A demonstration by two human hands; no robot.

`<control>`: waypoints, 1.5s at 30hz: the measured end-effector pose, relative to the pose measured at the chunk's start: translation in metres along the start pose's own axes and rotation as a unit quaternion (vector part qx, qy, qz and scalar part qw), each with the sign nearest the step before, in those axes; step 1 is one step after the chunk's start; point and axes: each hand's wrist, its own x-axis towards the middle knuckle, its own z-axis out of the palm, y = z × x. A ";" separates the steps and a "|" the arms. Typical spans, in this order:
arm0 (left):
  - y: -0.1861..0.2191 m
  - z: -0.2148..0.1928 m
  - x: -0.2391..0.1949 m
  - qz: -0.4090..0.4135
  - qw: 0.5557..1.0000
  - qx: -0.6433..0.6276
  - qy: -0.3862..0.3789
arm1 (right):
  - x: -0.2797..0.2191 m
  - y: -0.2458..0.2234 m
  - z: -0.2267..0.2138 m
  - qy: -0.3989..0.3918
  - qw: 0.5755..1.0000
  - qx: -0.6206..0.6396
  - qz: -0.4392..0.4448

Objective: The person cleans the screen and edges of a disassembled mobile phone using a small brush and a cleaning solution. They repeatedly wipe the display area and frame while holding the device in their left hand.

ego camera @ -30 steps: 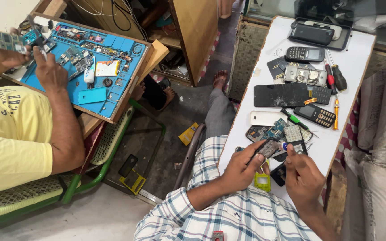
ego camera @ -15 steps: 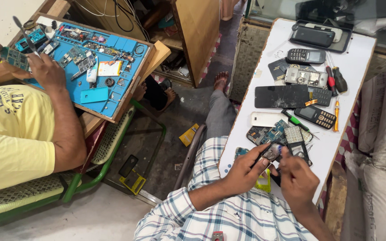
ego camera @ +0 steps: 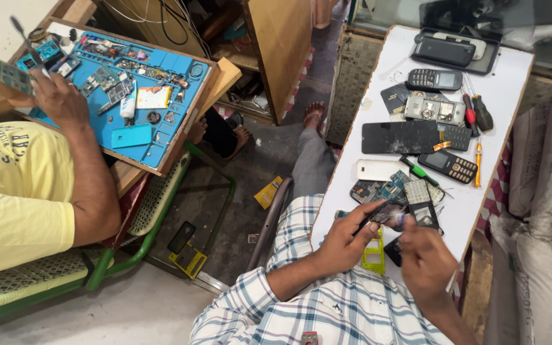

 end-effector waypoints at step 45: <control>0.006 -0.021 0.014 -0.238 0.929 -0.247 -0.141 | 0.021 0.031 -0.041 -0.193 0.965 -0.009 0.176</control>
